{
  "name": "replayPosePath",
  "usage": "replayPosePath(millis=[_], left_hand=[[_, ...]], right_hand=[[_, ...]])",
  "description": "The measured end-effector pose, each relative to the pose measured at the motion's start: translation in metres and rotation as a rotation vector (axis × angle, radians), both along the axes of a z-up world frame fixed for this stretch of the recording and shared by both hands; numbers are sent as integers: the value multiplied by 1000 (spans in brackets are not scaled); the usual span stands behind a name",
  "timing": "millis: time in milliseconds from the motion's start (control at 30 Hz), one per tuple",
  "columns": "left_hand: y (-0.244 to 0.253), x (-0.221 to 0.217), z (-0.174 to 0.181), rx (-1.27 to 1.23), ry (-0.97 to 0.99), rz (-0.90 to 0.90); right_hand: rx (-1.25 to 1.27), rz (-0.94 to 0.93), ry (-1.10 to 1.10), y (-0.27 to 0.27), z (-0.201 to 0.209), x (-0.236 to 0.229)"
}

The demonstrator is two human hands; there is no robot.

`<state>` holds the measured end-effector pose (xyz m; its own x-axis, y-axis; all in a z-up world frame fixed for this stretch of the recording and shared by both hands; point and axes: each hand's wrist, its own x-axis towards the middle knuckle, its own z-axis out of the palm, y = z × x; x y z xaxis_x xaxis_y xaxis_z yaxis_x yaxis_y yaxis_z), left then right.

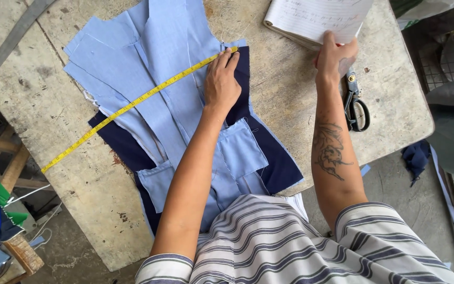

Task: The person measures a light blue fabric piece laid on a dark blue base using a yellow tape measure and a metal ruler. They mark measurements with a red marker and record values in a notebook.

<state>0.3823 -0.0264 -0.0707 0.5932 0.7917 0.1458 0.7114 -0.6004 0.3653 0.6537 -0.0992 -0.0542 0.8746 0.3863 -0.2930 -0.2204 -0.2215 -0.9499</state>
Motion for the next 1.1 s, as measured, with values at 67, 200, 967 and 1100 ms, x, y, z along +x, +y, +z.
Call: replayPosePath(millis=[67, 200, 967, 1100], left_hand=[[1, 0, 1, 5, 9, 4], [4, 1, -2, -36, 14, 16], [47, 8, 7, 52, -27, 2], [62, 10, 3, -32, 1, 15]], right_hand=[[-86, -24, -407, -11, -17, 10], [-169, 17, -627, -21, -50, 26], [-63, 10, -974, -16, -74, 21], [-52, 7, -960, -16, -73, 20]])
